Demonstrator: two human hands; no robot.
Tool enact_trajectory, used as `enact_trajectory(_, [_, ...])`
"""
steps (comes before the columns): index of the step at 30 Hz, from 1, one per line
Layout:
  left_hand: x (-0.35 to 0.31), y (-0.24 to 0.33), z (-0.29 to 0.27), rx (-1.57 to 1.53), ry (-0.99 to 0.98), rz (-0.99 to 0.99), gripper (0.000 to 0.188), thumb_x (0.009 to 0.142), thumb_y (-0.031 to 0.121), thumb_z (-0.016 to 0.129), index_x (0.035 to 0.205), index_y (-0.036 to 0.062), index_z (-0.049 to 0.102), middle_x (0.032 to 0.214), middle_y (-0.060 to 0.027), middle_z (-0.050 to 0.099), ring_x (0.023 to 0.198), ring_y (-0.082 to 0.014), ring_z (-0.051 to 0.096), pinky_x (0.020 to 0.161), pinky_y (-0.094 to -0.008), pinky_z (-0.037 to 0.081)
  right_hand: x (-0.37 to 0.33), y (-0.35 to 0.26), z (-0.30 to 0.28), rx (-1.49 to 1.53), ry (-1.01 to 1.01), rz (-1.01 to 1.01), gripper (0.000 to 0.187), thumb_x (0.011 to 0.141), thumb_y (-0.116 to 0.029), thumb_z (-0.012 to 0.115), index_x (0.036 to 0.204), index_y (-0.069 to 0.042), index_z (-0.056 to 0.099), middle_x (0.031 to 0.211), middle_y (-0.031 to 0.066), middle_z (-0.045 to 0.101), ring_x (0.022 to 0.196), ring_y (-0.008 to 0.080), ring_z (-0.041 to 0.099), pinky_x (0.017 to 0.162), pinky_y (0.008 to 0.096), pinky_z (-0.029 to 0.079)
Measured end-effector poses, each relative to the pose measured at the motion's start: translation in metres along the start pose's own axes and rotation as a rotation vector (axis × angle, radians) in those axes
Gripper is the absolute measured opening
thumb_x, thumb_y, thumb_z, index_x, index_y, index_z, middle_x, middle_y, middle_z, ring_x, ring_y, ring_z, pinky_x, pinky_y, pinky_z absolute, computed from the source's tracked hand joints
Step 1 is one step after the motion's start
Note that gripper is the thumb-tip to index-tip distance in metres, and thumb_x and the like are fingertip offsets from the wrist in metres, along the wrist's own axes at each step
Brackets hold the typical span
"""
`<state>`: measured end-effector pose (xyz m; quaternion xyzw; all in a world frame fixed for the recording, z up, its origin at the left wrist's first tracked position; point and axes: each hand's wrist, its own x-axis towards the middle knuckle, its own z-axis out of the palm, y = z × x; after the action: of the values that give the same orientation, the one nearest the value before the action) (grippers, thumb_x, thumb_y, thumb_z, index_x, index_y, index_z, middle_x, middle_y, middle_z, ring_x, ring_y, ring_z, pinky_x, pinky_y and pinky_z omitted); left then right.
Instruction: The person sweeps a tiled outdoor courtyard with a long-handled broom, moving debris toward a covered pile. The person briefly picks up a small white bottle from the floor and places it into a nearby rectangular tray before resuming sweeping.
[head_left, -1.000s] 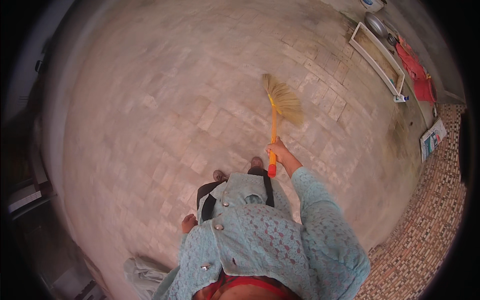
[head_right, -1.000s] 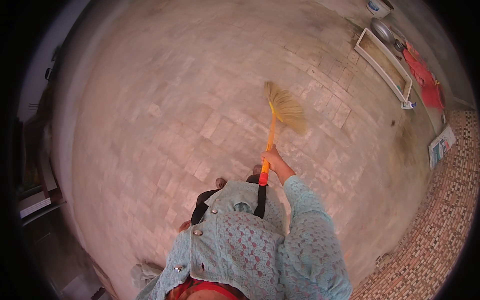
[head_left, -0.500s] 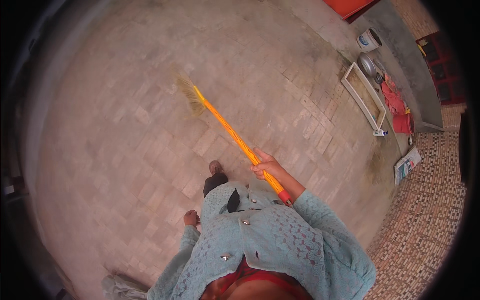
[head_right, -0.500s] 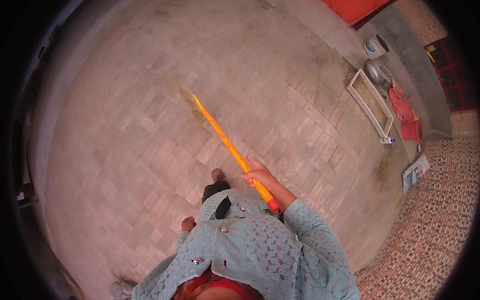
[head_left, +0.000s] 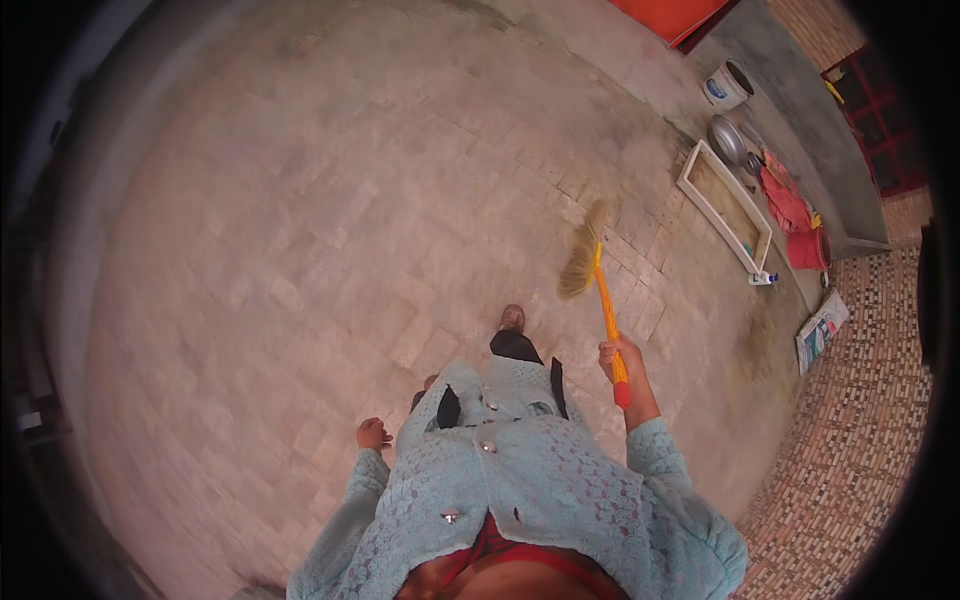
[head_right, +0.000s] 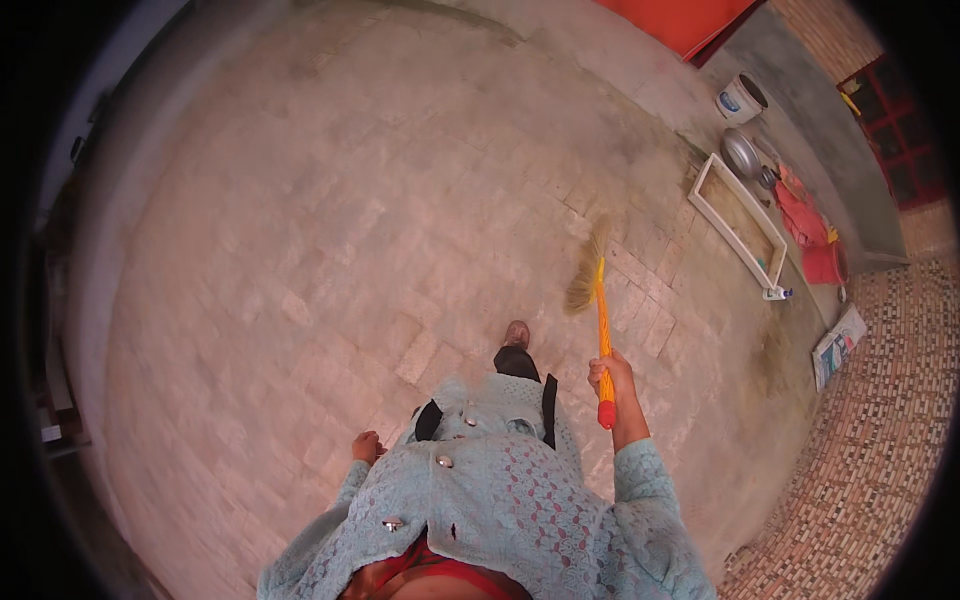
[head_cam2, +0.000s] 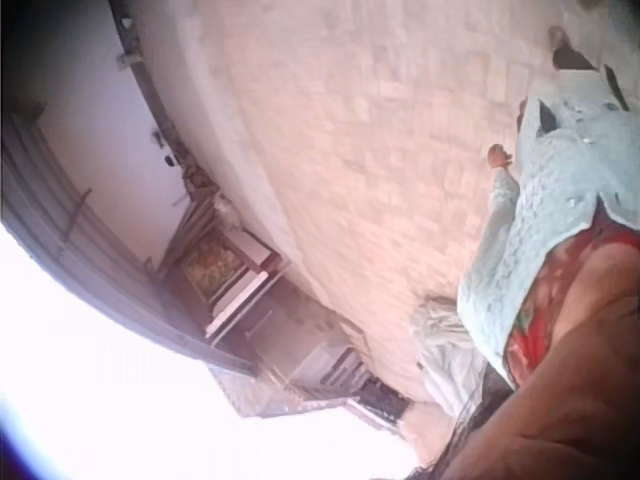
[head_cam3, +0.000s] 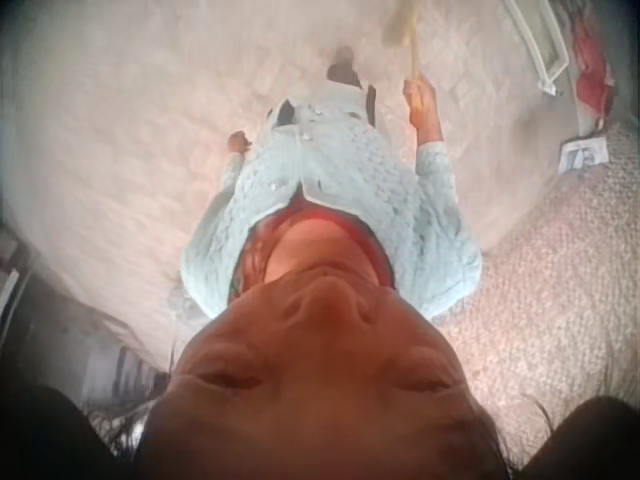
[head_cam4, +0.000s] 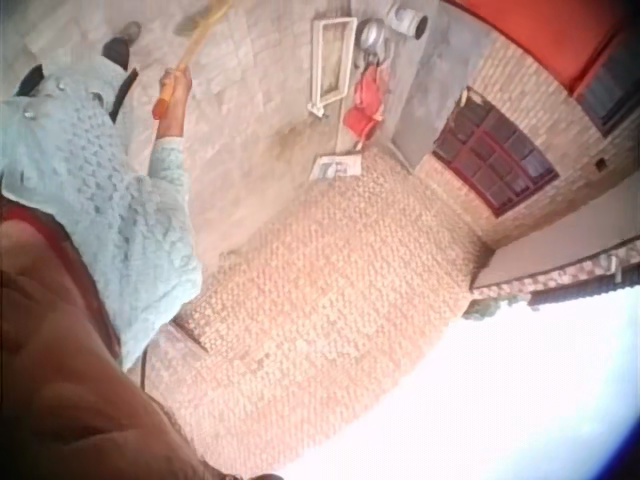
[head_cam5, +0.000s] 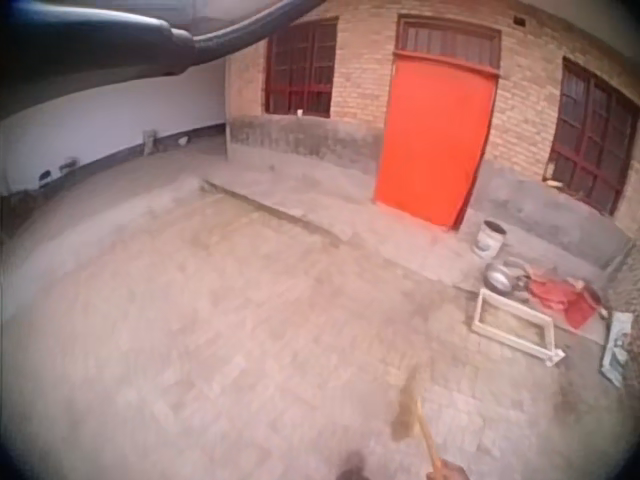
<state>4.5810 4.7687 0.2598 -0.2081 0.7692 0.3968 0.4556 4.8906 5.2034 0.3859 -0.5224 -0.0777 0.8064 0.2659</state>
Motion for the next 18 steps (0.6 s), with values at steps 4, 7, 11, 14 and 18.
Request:
enact_trajectory(4, [0.008,-0.002,0.013,0.12,0.095,0.124,0.028,0.073,0.016,0.05,0.097,0.0037,0.053,0.065,-0.0078,0.055,0.052,-0.019,0.057,0.042,-0.0309,0.045,0.089,-0.045,0.023,-0.187,0.015,0.123,0.03,0.07,0.004,0.044,0.091,-0.011,0.03,0.055,0.0056,0.04,0.04,0.0101,0.04,0.035,0.0225,0.036])
enact_trajectory(7, [0.045,-0.048,0.009,0.391,0.167,0.307,0.028,0.069,0.02,0.055,0.091,0.0023,0.06,0.071,-0.0106,0.06,0.06,-0.0184,0.059,0.054,-0.0304,0.048,0.112,-0.058,0.074,-0.335,-0.022,0.142,0.031,0.071,0.004,0.044,0.095,-0.012,0.032,0.058,0.0058,0.042,0.041,0.0099,0.041,0.035,0.0226,0.035])
enact_trajectory(11, [0.029,-0.004,0.063,0.507,0.21,0.438,0.029,0.067,0.023,0.057,0.085,0.0016,0.062,0.074,-0.0116,0.062,0.064,-0.0159,0.059,0.06,-0.0277,0.047,0.147,-0.08,0.105,-0.209,-0.263,0.374,0.035,0.071,0.006,0.043,0.098,-0.014,0.035,0.064,0.0056,0.044,0.042,0.0083,0.04,0.037,0.02,0.035])
enact_trajectory(14, [0.021,0.052,0.098,0.485,0.194,0.456,0.028,0.069,0.019,0.056,0.089,0.0007,0.06,0.071,-0.0114,0.061,0.061,-0.0163,0.059,0.055,-0.0281,0.047,0.177,-0.081,0.146,-0.16,-0.512,0.505,0.038,0.071,0.007,0.043,0.102,-0.014,0.034,0.066,0.0051,0.042,0.043,0.0065,0.039,0.038,0.0182,0.033])
enact_trajectory(18, [-0.046,0.177,0.14,0.254,0.071,0.339,0.029,0.072,0.013,0.053,0.098,0.0006,0.053,0.069,-0.0092,0.057,0.054,-0.0164,0.057,0.045,-0.0267,0.045,0.208,-0.09,0.191,0.034,-0.613,0.666,0.039,0.071,0.006,0.044,0.105,-0.011,0.037,0.07,0.0055,0.041,0.045,0.0042,0.038,0.037,0.0157,0.031])
